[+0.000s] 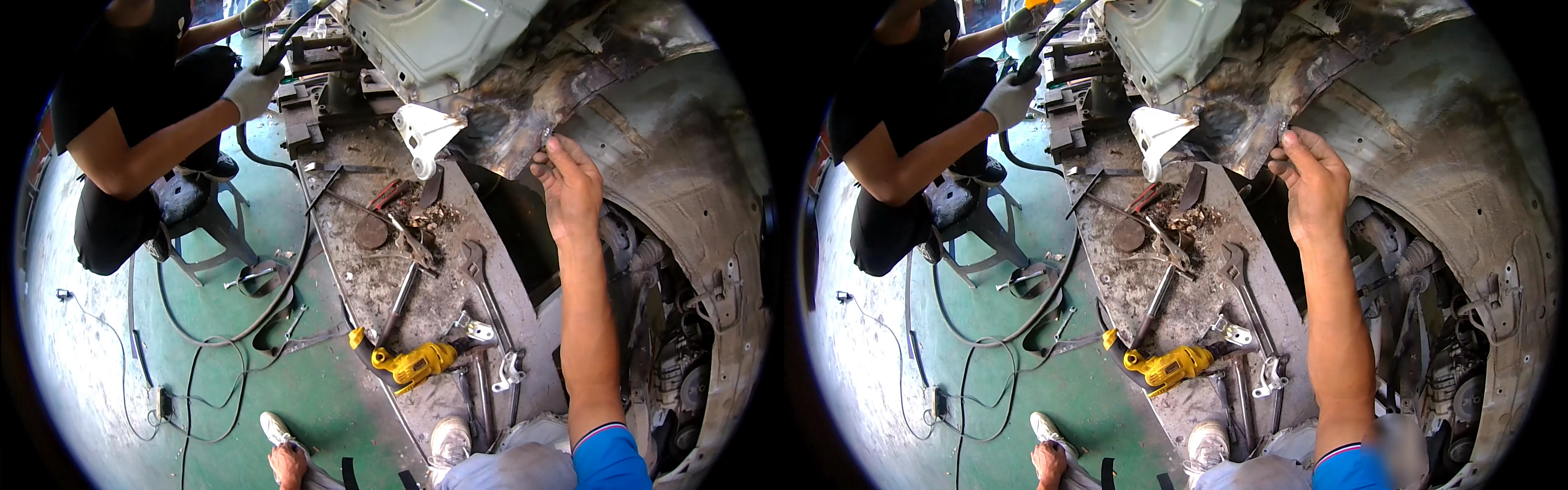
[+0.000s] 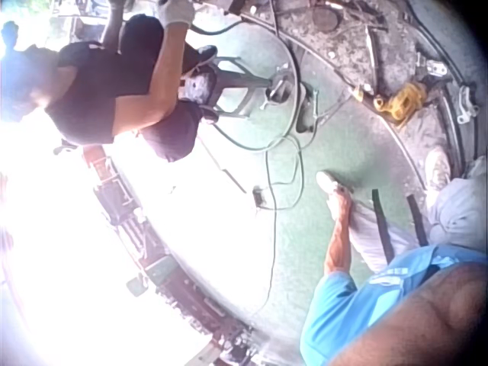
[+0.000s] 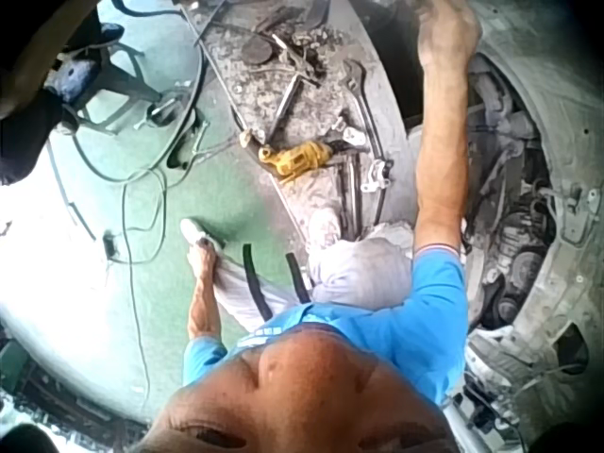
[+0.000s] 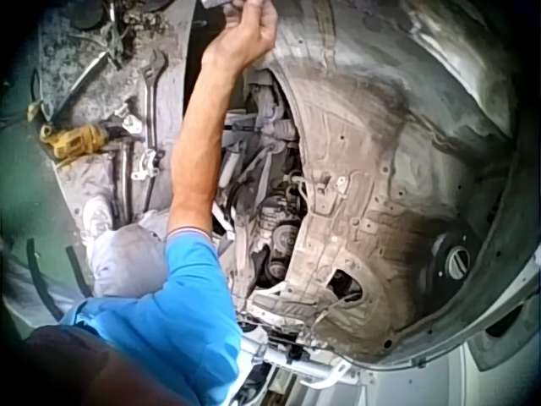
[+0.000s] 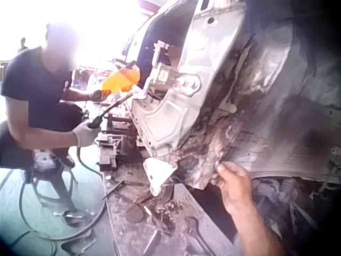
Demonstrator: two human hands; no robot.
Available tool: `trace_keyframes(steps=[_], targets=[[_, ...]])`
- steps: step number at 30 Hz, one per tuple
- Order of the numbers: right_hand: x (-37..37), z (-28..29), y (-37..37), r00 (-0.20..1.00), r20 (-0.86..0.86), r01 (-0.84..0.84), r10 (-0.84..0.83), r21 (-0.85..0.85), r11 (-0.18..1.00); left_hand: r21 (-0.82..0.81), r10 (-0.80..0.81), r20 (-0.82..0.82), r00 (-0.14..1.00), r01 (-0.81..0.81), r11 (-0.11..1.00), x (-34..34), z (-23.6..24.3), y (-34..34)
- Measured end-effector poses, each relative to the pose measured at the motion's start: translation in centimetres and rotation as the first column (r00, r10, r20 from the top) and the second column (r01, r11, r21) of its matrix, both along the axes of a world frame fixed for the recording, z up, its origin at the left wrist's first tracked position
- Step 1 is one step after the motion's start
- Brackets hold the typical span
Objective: The person positions a metal patch onto a damaged car wheel well and holds it in place while a coworker welds the patch to the vehicle. The person uses a hammer to tap the patch and adjusts its position during the process.
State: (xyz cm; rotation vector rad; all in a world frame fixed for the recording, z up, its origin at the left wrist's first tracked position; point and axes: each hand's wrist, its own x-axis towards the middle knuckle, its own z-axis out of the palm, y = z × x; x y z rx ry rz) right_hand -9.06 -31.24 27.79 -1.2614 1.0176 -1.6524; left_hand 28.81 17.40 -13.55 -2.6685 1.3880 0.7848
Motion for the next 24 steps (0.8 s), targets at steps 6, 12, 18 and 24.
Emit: trace_keyframes(steps=[6,12,18,24], targets=[[0.2,-0.4,0.1,1.000,0.021,0.008,-0.008,-0.015,1.000,0.046,-0.017,0.013,1.000,0.017,0.999,0.0,-0.3,0.1],[0.0,-0.6,-0.2,1.000,0.012,0.022,-0.022,-0.066,0.998,0.036,0.012,-0.018,1.000,-0.011,0.999,-0.2,0.4,-0.3],[-0.2,-0.4,-0.3,0.999,0.030,-0.021,0.022,-0.032,0.999,0.039,-0.014,0.001,1.000,0.014,0.999,0.1,-0.2,0.1],[-0.8,0.3,-0.1,1.000,-0.020,-0.014,0.015,0.021,1.000,0.047,-0.018,-0.005,1.000,0.018,0.999,-0.1,0.9,-0.7]])
